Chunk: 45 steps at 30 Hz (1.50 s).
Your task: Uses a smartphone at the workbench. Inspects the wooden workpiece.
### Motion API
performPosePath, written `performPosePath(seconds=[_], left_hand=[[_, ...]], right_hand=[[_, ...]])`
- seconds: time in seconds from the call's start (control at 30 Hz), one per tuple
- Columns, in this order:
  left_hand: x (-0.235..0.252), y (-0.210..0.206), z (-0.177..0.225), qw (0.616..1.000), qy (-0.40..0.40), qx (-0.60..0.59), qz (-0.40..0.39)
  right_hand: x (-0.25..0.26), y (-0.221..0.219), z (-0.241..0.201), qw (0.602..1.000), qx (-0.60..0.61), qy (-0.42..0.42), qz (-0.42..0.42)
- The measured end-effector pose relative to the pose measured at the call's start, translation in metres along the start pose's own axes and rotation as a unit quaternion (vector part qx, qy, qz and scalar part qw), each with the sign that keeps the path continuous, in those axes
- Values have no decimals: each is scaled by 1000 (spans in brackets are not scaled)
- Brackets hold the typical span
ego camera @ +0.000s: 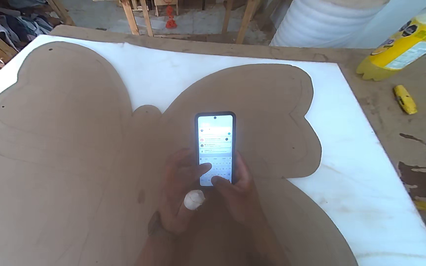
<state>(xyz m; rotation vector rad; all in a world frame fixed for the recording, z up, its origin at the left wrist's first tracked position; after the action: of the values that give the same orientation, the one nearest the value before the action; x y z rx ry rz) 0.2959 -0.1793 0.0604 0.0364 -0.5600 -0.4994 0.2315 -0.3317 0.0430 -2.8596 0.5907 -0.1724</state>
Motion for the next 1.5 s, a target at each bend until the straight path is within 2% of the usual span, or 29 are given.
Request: performPosePath(seconds=[0.43,0.63,1.23,1.5], left_hand=[[-1,-1,1,1000,-7,-29,-8],[-1,2,1,999,-5,-50,2],[0,3,0,998,-1,-55,-7],[2,7,1,998,-28,-43,-22]], right_hand=[[3,3,3,997,80,8,-12],[1,3,5,986,156,-9,-60],[1,3,2,982,181,2,-54],[0,4,1,983,176,-1,-49]])
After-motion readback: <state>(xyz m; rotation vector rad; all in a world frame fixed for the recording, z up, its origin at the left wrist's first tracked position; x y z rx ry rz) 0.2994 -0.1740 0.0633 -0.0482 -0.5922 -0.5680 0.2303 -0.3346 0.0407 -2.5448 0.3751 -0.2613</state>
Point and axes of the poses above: each hand's wrist, its own x-axis towards the middle knuckle, its own y-axis out of the back of the hand, z = x × y, the point moved 6 cm from there along x, towards the middle knuckle, and after that the axes turned 5 degrees about y, right-handed, at the moved point
